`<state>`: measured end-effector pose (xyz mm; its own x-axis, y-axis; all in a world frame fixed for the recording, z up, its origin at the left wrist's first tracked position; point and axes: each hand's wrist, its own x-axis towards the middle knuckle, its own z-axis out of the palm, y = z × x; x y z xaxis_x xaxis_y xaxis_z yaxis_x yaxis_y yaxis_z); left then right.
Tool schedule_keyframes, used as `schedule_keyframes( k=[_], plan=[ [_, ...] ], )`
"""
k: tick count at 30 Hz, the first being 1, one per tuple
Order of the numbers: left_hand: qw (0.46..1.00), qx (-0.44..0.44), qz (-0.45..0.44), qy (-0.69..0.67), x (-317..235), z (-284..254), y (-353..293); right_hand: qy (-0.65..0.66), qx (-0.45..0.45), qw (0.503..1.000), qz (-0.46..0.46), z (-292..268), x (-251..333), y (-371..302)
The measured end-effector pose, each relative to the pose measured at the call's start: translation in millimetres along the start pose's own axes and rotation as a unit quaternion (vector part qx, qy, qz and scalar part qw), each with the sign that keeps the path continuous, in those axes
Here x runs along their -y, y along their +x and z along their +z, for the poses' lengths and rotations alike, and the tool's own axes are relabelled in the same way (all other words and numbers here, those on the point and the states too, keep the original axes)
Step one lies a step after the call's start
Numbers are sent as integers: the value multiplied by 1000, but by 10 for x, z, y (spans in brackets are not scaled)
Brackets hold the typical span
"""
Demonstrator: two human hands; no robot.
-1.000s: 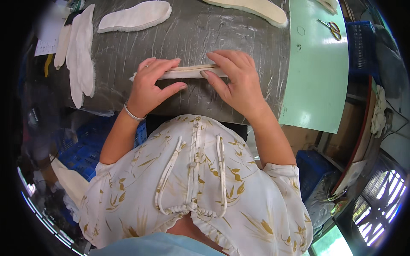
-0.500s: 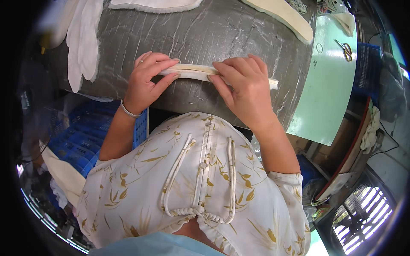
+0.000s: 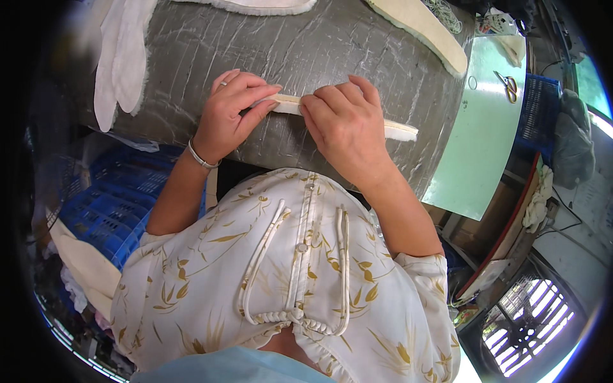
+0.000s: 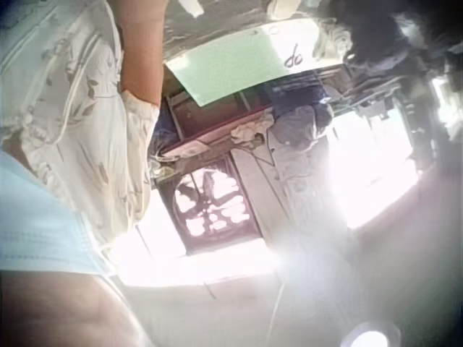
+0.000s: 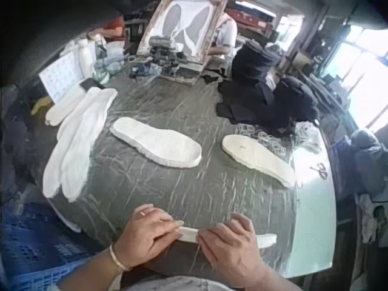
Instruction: Inspecting, stacking, and bagging shoe insoles at a manufacturing workstation.
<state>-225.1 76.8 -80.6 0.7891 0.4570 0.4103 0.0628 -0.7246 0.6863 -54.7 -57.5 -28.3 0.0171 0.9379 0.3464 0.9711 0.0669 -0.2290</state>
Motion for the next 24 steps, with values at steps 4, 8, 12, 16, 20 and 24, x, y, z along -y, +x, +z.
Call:
schedule_keyframes(
  k=[4, 8, 12, 16, 20, 24],
  plan=[
    [1000, 7, 6, 1, 20, -40, -19, 6, 9, 1000, 26, -23, 32, 35],
    [999, -20, -17, -38, 109, -114, -90, 35, -9, 999, 38, 38, 99, 110],
    [999, -16, -30, -28, 166, -174, -190, 51, 3, 998, 28, 110, 132, 202],
    [999, -25, -45, -7, 199, -217, -272, 37, 18, 999, 15, 191, 185, 234],
    [995, -36, -95, 0, 257, -274, -374, 67, 7, 997, 22, 240, 196, 217],
    [995, -18, -96, -9, 287, -318, -379, 62, -5, 998, 34, 171, 239, 170]
  ],
)
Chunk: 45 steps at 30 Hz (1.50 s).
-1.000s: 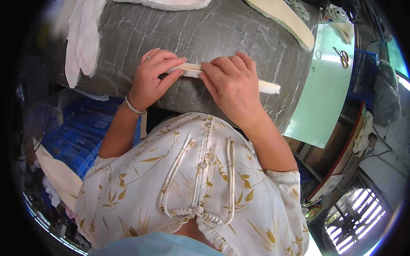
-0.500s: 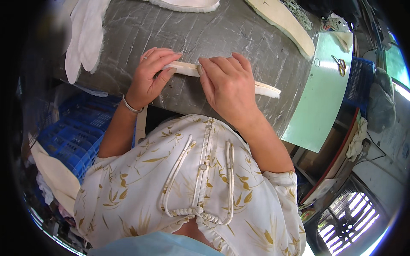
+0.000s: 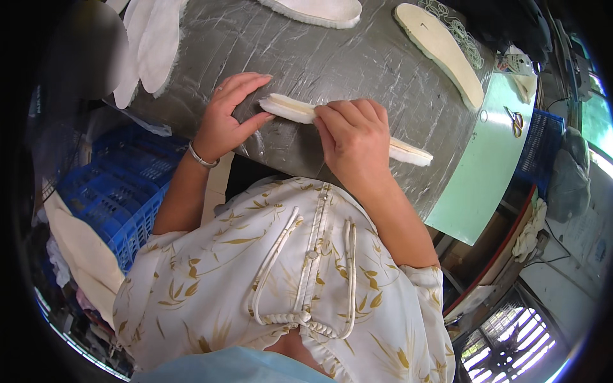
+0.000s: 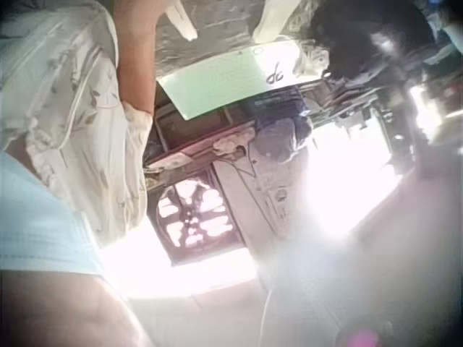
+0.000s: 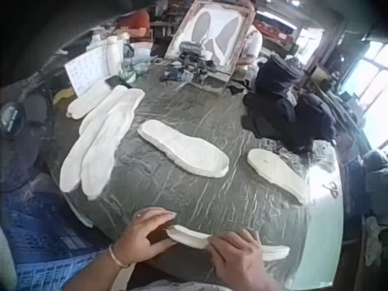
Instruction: Inspecting, stacking, and bagging shoe insoles at a manufacturing workstation.
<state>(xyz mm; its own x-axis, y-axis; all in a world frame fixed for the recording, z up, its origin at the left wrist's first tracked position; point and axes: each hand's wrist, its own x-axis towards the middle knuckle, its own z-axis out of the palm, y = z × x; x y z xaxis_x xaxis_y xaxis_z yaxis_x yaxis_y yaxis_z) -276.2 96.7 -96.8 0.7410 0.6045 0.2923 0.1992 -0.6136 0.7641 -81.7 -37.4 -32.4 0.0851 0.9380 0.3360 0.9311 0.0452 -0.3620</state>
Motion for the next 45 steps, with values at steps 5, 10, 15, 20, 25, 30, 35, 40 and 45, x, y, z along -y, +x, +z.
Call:
schedule_keyframes(
  k=[5, 10, 15, 20, 25, 30, 35, 40, 45],
  plan=[
    [987, -1, -8, -162, -190, 15, 140, -8, -37, 999, 0, -290, -4, -62],
    [974, -9, 55, -222, -320, 119, 413, 90, 18, 994, 66, -643, -98, -135],
    [967, -30, 90, -236, -646, 184, 642, 170, -59, 979, 95, -862, -51, 7],
    [961, -58, 171, -209, -1135, 95, 927, 183, -125, 968, 117, -1202, -92, 22],
    [965, 10, 109, -239, -1295, 244, 931, 558, -259, 778, 127, -1188, -406, -239],
    [976, -8, 112, -184, -1493, 404, 777, 720, -233, 644, 111, -741, -406, -562],
    [987, 18, 159, 10, -1385, 353, 632, 698, -160, 678, 166, -656, -598, -817],
    [970, 113, 160, 145, -1132, 402, 494, 452, -117, 865, 186, -756, -498, -885],
    [959, 170, 133, 185, -1050, 545, 381, 183, -81, 974, 107, -427, -415, -907]
  ],
)
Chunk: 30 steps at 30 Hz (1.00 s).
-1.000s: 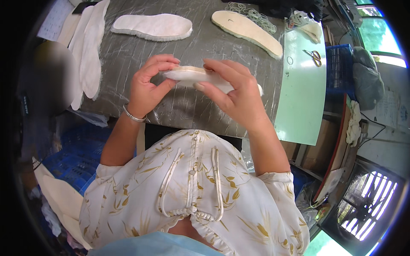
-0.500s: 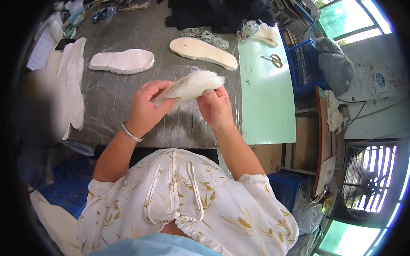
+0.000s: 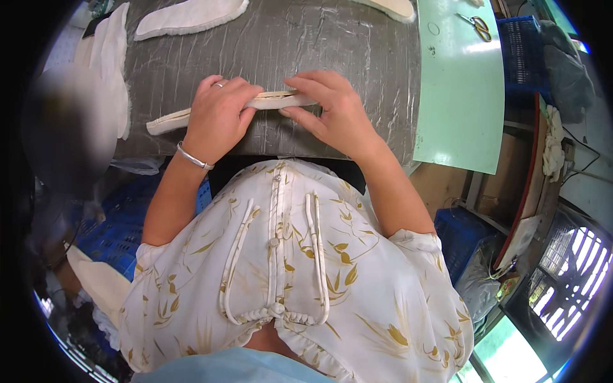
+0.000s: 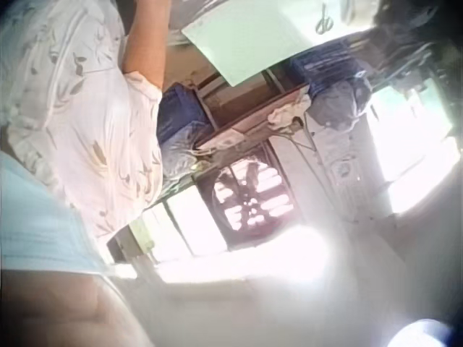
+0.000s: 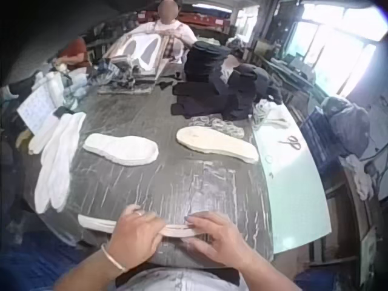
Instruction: Inspecting, stacking, and bagging shoe insoles at a manufacturing workstation.
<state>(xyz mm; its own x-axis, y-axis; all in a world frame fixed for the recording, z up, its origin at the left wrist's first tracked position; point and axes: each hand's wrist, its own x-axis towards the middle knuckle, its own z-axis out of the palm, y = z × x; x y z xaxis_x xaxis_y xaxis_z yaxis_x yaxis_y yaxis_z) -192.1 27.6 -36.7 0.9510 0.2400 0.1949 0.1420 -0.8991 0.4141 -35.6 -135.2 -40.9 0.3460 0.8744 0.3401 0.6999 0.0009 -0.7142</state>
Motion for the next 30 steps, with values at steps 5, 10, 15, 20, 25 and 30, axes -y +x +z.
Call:
schedule_keyframes(
  k=[5, 10, 15, 20, 25, 30],
  plan=[
    [1000, 3, 0, 4, -13, 72, -27, -66, -1, 997, -48, 173, -85, -37],
    [1000, 20, 0, 10, -34, 50, -19, -82, -8, 995, -58, 236, -94, -63],
    [999, 48, -16, 17, -83, -56, -47, -59, -37, 996, -58, 289, -122, -56],
    [997, -14, -47, 63, 3, -280, -195, -46, -11, 999, -20, 234, -110, -66],
    [997, -16, -53, 61, 167, -281, -287, -37, 3, 999, -13, 230, 2, 1],
    [998, -16, -53, 36, 199, -254, -331, -55, 6, 998, -40, 404, -2, 94]
  ],
)
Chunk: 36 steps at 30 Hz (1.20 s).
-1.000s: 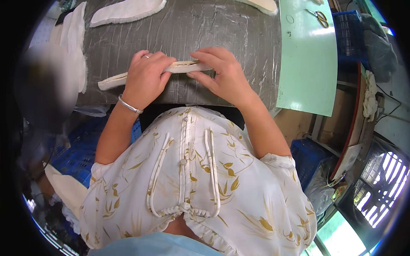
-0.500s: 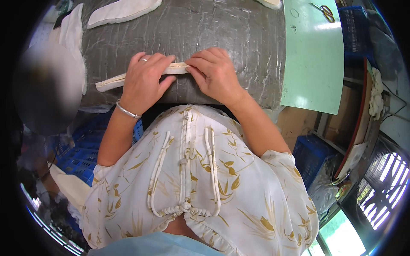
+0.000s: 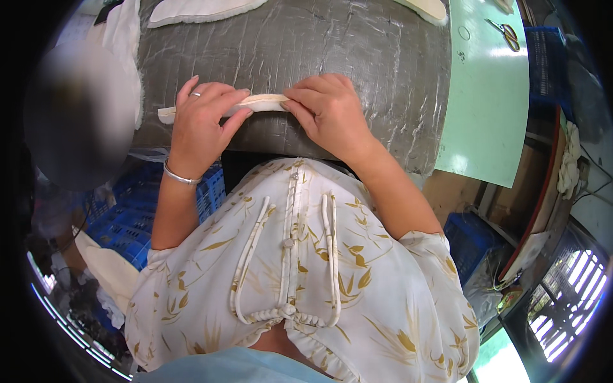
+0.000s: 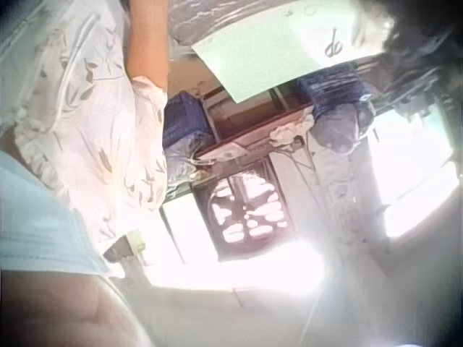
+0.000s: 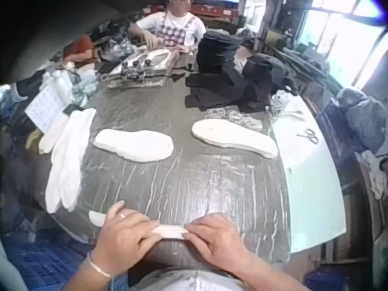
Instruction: Inspecting, stacking, and bagging shoe insoles at a manufacturing workstation.
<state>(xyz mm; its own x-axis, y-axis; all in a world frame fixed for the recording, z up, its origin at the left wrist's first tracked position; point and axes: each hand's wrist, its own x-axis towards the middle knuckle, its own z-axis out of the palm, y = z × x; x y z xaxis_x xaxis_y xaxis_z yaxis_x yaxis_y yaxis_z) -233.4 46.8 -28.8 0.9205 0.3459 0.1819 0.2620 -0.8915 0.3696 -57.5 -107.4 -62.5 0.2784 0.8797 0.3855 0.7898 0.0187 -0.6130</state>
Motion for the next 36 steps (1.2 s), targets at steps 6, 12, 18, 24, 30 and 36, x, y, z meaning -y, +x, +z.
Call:
schedule_keyframes(
  k=[6, 12, 18, 24, 30, 36],
  plan=[
    [999, -21, -35, 5, 203, -186, -138, -10, -20, 1000, -22, 42, -14, -5],
    [998, -6, -54, -42, 358, -188, -265, -47, 34, 998, -24, -26, 135, 117],
    [997, -26, -51, -54, 331, -202, -257, -30, 19, 996, -77, 282, 250, 278],
    [996, -41, -60, -57, 488, -303, -390, -36, 26, 995, -90, 276, 230, 317],
    [987, -79, -77, -120, 612, -235, -453, -31, 37, 996, -74, 296, 396, 420],
    [984, -76, -68, -144, 646, -200, -433, 57, 19, 995, -78, 644, 478, 614]
  ],
)
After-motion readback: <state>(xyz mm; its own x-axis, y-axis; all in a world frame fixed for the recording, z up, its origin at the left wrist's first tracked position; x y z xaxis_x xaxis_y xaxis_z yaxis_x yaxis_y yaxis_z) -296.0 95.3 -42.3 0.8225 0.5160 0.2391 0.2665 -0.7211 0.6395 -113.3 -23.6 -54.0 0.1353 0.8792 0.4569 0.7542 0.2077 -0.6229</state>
